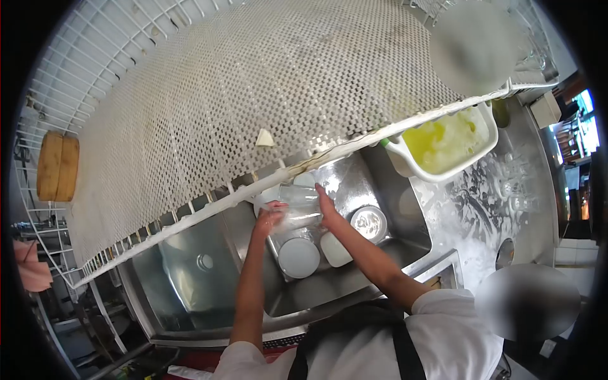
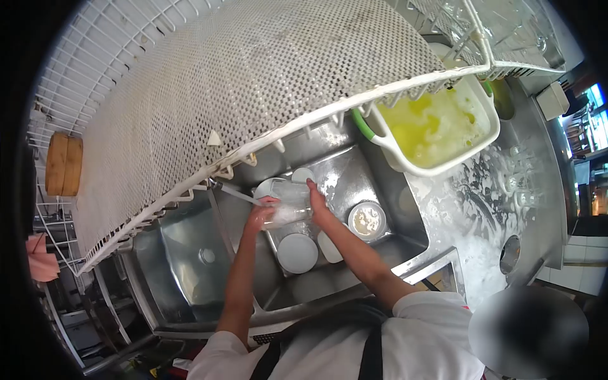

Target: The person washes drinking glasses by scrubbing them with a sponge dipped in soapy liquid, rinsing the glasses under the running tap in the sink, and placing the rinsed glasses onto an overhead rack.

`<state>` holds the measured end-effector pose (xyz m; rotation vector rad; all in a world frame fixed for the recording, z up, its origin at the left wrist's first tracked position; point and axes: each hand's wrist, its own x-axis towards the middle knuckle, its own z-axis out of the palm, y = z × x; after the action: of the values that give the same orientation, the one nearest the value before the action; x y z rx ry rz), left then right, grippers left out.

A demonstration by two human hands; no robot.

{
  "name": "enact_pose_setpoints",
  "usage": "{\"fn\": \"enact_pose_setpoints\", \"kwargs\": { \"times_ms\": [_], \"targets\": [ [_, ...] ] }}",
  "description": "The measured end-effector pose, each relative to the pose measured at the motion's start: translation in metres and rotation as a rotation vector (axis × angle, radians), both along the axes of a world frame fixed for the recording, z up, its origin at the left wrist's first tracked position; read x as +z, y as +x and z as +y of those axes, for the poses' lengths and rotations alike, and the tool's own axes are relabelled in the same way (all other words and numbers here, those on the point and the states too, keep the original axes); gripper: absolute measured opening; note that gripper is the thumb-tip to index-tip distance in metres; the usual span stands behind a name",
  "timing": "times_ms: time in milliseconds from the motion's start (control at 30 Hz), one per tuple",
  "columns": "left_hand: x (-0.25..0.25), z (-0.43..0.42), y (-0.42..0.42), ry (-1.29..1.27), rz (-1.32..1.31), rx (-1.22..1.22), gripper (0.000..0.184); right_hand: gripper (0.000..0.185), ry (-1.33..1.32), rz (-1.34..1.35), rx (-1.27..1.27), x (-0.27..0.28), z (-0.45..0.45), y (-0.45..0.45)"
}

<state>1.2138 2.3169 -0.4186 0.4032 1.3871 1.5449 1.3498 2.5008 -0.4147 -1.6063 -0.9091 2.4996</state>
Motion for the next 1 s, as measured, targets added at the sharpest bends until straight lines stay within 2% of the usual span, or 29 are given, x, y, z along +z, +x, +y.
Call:
{"fn": "enact_pose_setpoints", "kwargs": {
  "times_ms": [33,67,133,167,200,300,367,433,467,500,533,567,600,633,667,700,733,800,833,867,900,933,967,1000],
  "targets": [
    [-0.026,-0.005,0.008,-0.132,0.152,-0.048,0.029,0.094,0.261,-0.122,0.052,0.003,0.008,0.005],
    [-0.026,-0.002,0.025,-0.14,0.135,-0.055,0.029,0.096,0.514,-0.247,0.104,0.011,0.012,0.012],
    [-0.02,0.024,0.066,-0.056,-0.179,0.17,0.025,0.097,0.585,-0.288,0.164,0.073,0.018,0.023],
    [-0.048,0.025,0.074,0.006,-0.241,0.18,0.024,0.097,0.676,-0.325,0.241,0.091,0.018,0.027],
    [-0.051,0.03,0.083,0.008,-0.251,0.177,0.024,0.096,0.772,-0.356,0.319,0.107,0.021,0.027],
    [-0.048,0.043,0.112,0.047,-0.522,0.344,0.027,0.096,0.858,-0.472,0.493,0.129,0.026,0.026],
    [-0.03,0.044,0.116,0.054,-0.52,0.349,0.026,0.096,0.873,-0.514,0.577,0.125,0.032,0.027],
    [-0.018,0.041,0.113,0.064,-0.514,0.352,0.026,0.094,0.786,-0.49,0.506,0.091,0.04,0.025],
    [-0.016,0.037,0.106,-0.016,-0.385,0.346,0.024,0.094,0.799,-0.483,0.5,0.065,0.039,0.023],
    [-0.013,0.037,0.093,-0.083,-0.251,0.332,0.023,0.093,0.717,-0.354,0.442,0.031,0.038,0.023],
    [-0.022,0.031,0.076,-0.029,-0.188,0.256,0.022,0.092,0.651,-0.224,0.378,0.0,0.044,0.022],
    [-0.031,0.02,0.059,0.032,-0.123,0.177,0.022,0.091,0.452,-0.087,0.228,-0.03,0.035,0.021],
    [-0.025,0.016,0.046,-0.014,-0.056,0.137,0.023,0.098,0.308,-0.149,0.183,-0.059,0.028,0.014],
    [-0.025,0.01,0.036,-0.062,-0.02,0.203,0.025,0.103,0.115,-0.173,0.132,0.019,0.009,0.016],
    [-0.029,0.003,0.019,0.019,-0.251,0.212,0.028,0.105,-0.032,-0.212,0.138,0.039,-0.001,0.014],
    [-0.034,0.0,-0.003,-0.091,0.06,0.072,0.028,0.103,-0.175,-0.161,0.159,0.005,-0.007,0.002],
    [-0.029,0.003,-0.015,-0.072,0.078,0.058,0.028,0.096,-0.305,-0.095,0.085,0.006,-0.017,0.001],
    [-0.02,0.001,-0.038,-0.336,0.229,-0.047,0.028,0.092,-0.525,0.002,0.092,0.007,-0.03,-0.014],
    [-0.02,-0.002,-0.052,-0.34,0.238,-0.046,0.028,0.09,-0.503,0.061,0.07,0.014,-0.036,-0.017],
    [-0.028,-0.005,-0.064,-0.344,0.431,-0.111,0.028,0.089,-0.486,0.113,0.049,0.043,-0.042,-0.018],
    [-0.034,-0.013,-0.069,-0.349,0.618,-0.176,0.028,0.089,-0.497,0.11,0.054,0.041,-0.046,-0.022],
    [-0.006,-0.012,-0.058,-0.41,0.281,0.041,0.02,0.09,-0.553,0.214,0.063,0.032,-0.052,-0.026],
    [0.02,-0.014,-0.056,-0.422,0.326,0.031,0.016,0.092,-0.604,0.317,0.074,0.024,-0.055,-0.028],
    [0.034,-0.016,-0.056,-0.438,0.368,0.02,0.015,0.092,-0.617,0.305,0.085,0.024,-0.057,-0.029]
  ]
}}
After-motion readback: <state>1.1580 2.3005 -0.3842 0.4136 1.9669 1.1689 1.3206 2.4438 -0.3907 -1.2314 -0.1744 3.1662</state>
